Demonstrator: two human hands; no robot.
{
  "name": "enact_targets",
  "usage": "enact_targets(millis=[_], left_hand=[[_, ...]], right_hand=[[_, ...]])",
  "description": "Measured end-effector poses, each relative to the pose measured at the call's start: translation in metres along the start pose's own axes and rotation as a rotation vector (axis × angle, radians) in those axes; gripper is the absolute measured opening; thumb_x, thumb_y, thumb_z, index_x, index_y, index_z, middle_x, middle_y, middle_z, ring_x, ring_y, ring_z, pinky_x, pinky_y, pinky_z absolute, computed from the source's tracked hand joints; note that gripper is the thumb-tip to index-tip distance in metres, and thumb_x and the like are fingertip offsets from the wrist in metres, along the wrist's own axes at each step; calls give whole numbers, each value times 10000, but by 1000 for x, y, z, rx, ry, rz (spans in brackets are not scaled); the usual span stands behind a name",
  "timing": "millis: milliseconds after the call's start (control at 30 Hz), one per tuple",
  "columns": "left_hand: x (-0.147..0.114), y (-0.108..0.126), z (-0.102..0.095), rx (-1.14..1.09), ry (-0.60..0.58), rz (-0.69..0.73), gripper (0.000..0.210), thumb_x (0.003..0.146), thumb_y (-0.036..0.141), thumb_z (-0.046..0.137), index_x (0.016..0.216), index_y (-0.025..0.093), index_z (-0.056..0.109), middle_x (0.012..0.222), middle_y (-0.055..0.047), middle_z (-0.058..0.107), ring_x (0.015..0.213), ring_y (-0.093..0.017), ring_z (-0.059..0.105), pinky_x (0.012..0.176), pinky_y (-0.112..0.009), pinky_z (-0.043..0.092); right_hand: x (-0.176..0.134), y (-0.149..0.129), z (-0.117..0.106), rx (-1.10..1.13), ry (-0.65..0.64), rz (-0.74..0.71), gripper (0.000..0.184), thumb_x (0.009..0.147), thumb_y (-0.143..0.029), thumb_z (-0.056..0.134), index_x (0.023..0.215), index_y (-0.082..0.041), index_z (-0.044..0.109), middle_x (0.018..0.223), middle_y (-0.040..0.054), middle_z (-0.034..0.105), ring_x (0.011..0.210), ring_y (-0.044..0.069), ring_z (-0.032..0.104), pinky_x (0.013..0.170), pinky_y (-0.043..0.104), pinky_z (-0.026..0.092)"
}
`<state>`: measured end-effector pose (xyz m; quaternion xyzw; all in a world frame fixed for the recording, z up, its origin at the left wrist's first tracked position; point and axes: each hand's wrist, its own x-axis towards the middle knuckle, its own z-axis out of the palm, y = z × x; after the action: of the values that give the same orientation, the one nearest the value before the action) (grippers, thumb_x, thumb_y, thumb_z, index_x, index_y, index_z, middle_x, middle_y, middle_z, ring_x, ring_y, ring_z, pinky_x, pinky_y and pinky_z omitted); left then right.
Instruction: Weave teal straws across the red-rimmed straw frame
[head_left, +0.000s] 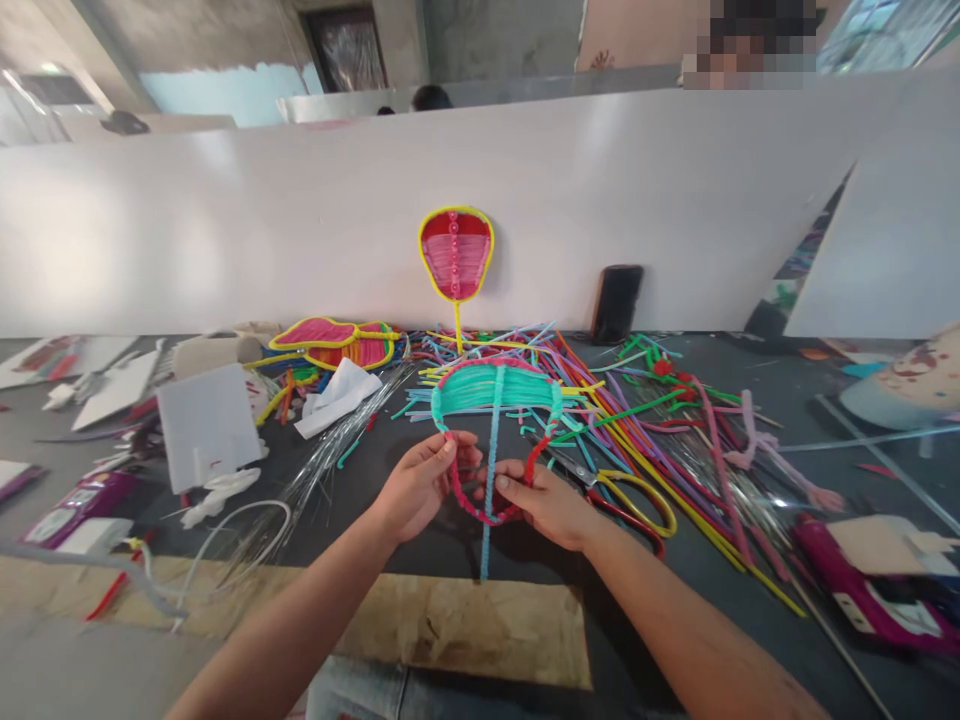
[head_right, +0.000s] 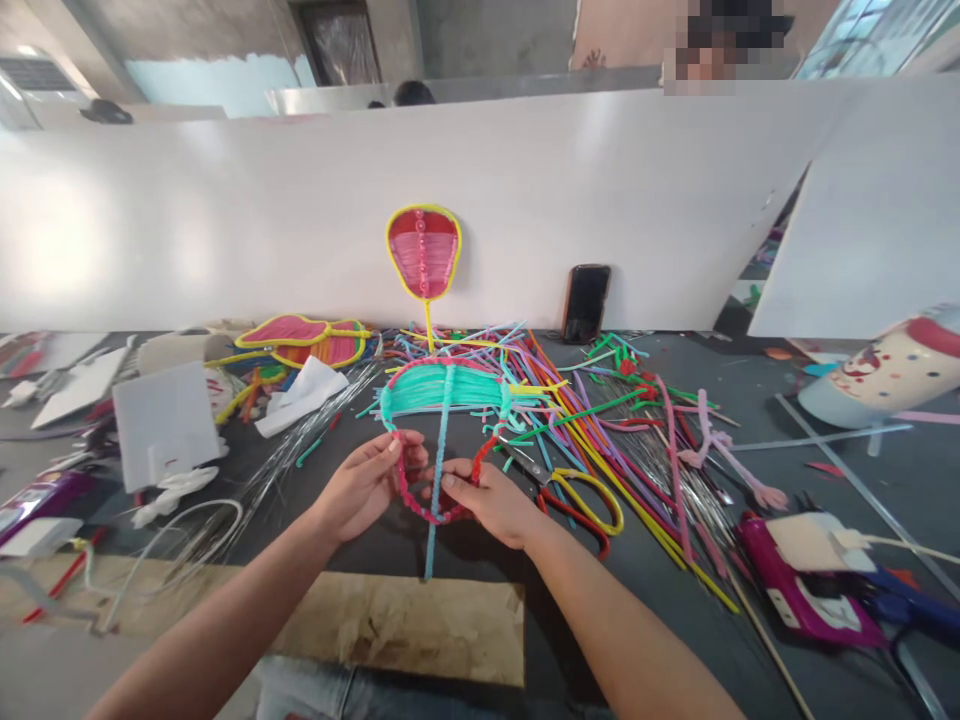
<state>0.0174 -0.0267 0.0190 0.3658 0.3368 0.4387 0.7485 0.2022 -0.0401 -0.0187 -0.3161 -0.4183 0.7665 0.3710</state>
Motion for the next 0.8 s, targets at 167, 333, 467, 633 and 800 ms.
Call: enact_targets(millis=[167, 333, 467, 633, 800], left_hand=[[1, -1, -5, -114, -18, -10, 130, 827, 279, 616, 799, 153, 598, 675, -9, 586, 693, -135, 607, 703, -270, 500], [3, 2, -14, -117, 61, -13, 118, 814, 272, 631, 790, 167, 582, 596, 10, 536, 807, -178, 629, 768, -323, 524], [4, 2, -15, -97, 51, -49, 133, 808, 280, 636, 791, 156, 591, 578, 1, 527, 866, -207, 626, 747, -340, 544], [3, -1, -12, -109, 53, -25, 146, 816, 287, 627, 880, 162, 586, 994, -56, 602, 985, -223, 597, 804, -416, 542], [-1, -7, -9, -22, 28, -46, 535, 708, 113, 711, 1139, 266, 432, 1188, -72, 574, 967, -245, 640, 790, -422, 546]], right_hand=[[0, -3, 1, -119, 39, -83, 343, 791, -471, 625, 982, -185, 631, 864, 36, 689, 782, 167, 629, 741, 315, 491], [4, -6, -8, -281, 342, -211, 376, 803, -480, 597, 1042, -190, 592, 845, 44, 677, 698, 160, 605, 665, 292, 490], [4, -7, -13, -511, 431, -248, 306, 838, -476, 539, 919, -190, 613, 722, 20, 642, 625, 159, 571, 606, 278, 461], [2, -6, -8, -618, 411, -207, 276, 844, -450, 529, 726, -205, 573, 637, 4, 600, 616, 169, 570, 594, 276, 450], [1, -5, -2, -677, 408, -189, 266, 845, -425, 522, 712, -197, 556, 608, -13, 554, 574, 138, 513, 557, 246, 407]])
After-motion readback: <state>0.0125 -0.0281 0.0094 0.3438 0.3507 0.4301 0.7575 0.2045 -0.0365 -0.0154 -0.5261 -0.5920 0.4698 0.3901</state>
